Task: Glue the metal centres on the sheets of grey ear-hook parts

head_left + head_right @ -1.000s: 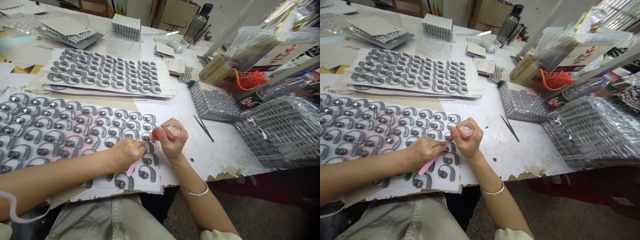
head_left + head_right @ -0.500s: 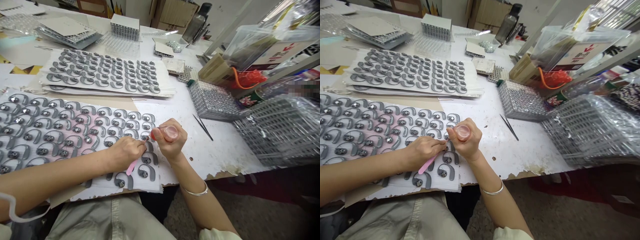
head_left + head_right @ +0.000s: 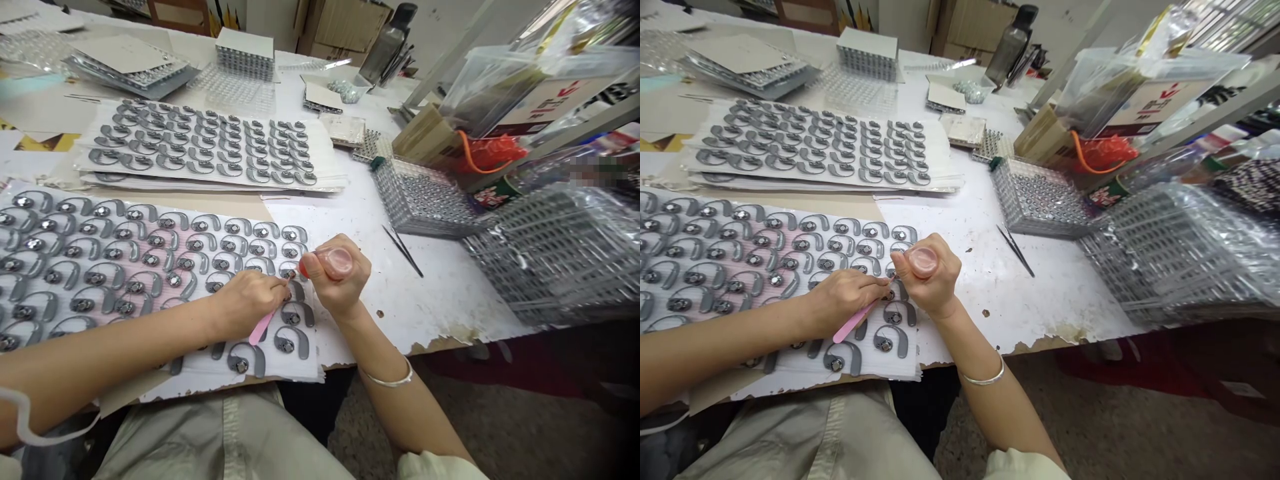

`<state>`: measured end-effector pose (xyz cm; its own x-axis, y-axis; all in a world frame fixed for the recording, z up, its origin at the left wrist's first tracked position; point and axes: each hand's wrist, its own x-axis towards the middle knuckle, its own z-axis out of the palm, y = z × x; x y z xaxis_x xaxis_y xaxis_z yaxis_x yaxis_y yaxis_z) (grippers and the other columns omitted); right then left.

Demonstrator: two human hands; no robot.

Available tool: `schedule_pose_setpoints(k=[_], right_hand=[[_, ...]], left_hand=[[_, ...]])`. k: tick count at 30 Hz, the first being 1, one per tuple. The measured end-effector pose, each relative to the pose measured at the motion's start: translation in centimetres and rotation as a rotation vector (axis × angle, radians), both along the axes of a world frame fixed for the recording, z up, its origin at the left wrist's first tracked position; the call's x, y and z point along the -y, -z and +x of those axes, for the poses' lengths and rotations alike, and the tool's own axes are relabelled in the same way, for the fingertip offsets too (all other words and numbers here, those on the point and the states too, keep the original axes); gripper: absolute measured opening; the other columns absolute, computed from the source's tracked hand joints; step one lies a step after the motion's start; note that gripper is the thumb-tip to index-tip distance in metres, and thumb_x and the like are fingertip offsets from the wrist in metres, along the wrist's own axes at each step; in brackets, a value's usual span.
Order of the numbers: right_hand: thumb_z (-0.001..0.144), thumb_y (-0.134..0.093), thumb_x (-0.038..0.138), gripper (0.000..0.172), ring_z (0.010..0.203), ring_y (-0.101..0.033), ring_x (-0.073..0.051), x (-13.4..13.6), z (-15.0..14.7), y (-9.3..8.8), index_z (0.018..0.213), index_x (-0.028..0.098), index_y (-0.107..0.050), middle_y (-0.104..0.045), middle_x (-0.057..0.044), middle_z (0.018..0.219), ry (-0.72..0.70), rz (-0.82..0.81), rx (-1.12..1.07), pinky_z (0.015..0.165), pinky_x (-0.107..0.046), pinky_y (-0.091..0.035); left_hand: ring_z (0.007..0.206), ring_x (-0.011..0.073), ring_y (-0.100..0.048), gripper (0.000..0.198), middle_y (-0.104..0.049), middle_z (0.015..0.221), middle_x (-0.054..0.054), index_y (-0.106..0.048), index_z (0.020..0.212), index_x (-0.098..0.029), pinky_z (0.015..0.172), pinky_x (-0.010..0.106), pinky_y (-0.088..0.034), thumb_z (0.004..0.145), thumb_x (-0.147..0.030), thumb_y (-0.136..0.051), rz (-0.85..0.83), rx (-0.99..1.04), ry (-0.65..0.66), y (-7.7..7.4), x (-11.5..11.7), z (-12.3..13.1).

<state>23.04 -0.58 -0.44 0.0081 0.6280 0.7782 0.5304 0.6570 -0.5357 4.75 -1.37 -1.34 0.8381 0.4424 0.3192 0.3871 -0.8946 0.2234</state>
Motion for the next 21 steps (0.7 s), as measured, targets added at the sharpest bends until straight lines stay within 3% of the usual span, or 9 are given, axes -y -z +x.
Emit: schedule_pose_setpoints(k=[7,21], right_hand=[[0.078,-0.065,0.021,0.018,0.055,-0.051,-0.012,0.2,0.32,-0.17,0.065,0.02,-0.052,-0.054,0.001,0.061,0.054,0.01,-0.044,0.05,-0.029,-0.044],[0.076,-0.067,0.018,0.019,0.054,-0.051,-0.012,-0.01,0.3,0.1,0.065,0.02,-0.051,-0.052,0.001,0.061,0.024,-0.011,-0.039,0.049,-0.029,-0.043]], left_hand=[[0.073,0.0185,-0.066,0.011,-0.067,0.084,0.011,-0.061,0.087,-0.012,0.064,0.03,-0.055,0.085,-0.013,-0.05,-0.016,0.014,0.004,0.03,-0.09,-0.02],[0.073,0.0186,-0.066,0.015,-0.067,0.082,0.011,-0.061,0.085,-0.011,0.063,0.029,-0.055,0.084,-0.008,-0.046,-0.009,0.045,-0.014,0.39,0.02,0.05]])
